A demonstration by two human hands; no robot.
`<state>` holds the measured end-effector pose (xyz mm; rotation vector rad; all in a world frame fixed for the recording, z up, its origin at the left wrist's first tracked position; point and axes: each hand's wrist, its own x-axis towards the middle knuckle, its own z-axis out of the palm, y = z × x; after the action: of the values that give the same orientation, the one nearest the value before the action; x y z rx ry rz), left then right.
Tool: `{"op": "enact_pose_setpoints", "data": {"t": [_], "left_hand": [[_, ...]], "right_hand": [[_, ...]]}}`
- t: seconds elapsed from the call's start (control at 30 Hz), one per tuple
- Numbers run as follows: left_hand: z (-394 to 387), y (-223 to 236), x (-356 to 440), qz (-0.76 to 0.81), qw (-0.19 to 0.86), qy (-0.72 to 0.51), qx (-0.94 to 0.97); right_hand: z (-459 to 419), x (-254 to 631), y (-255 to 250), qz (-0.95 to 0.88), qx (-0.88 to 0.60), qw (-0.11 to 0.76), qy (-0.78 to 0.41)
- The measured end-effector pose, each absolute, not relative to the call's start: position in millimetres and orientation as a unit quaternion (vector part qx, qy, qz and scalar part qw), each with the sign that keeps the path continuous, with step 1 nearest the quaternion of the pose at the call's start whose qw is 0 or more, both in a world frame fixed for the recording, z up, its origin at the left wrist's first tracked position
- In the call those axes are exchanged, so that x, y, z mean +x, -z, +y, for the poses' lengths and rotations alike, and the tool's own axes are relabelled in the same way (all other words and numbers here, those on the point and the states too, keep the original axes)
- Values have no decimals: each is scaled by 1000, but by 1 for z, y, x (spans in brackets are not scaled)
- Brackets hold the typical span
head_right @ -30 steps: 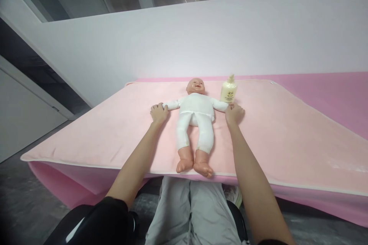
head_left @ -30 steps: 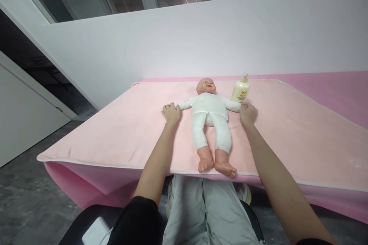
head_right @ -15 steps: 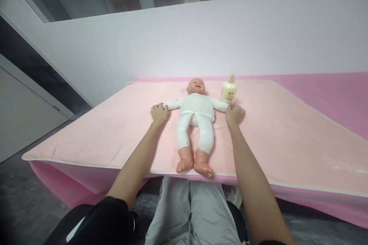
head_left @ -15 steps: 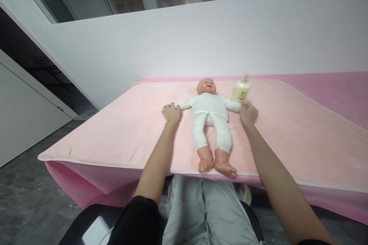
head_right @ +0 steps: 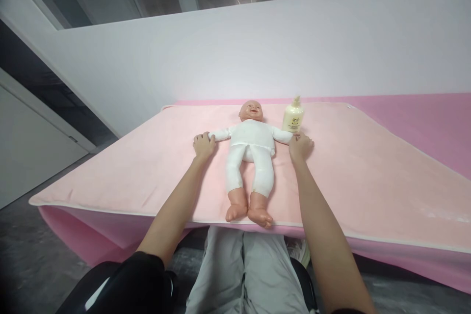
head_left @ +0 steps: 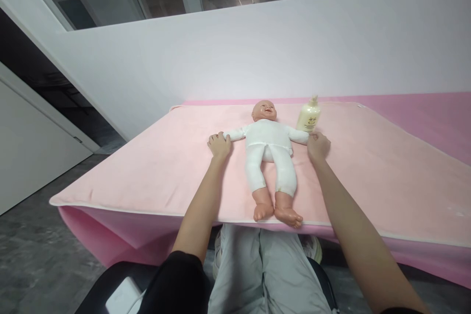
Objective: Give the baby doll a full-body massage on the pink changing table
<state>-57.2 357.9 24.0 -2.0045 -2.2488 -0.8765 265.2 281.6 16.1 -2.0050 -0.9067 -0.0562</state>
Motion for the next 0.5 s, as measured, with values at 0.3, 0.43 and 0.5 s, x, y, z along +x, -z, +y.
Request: {"op": "enact_pose_setpoints", "data": {"t": [0.3,0.43,0.5], "left_hand": [[355,-27,-57,-717,0,274,-641],[356,-26,-57,-716,2,279,-640],[357,-25,-57,-715,4,280,-641]], "right_hand": [[283,266,-15,-362,-809,462,26],[283,267,-14,-362,-808,464,26],[283,267,-14,-363,-808,463,27]]}}
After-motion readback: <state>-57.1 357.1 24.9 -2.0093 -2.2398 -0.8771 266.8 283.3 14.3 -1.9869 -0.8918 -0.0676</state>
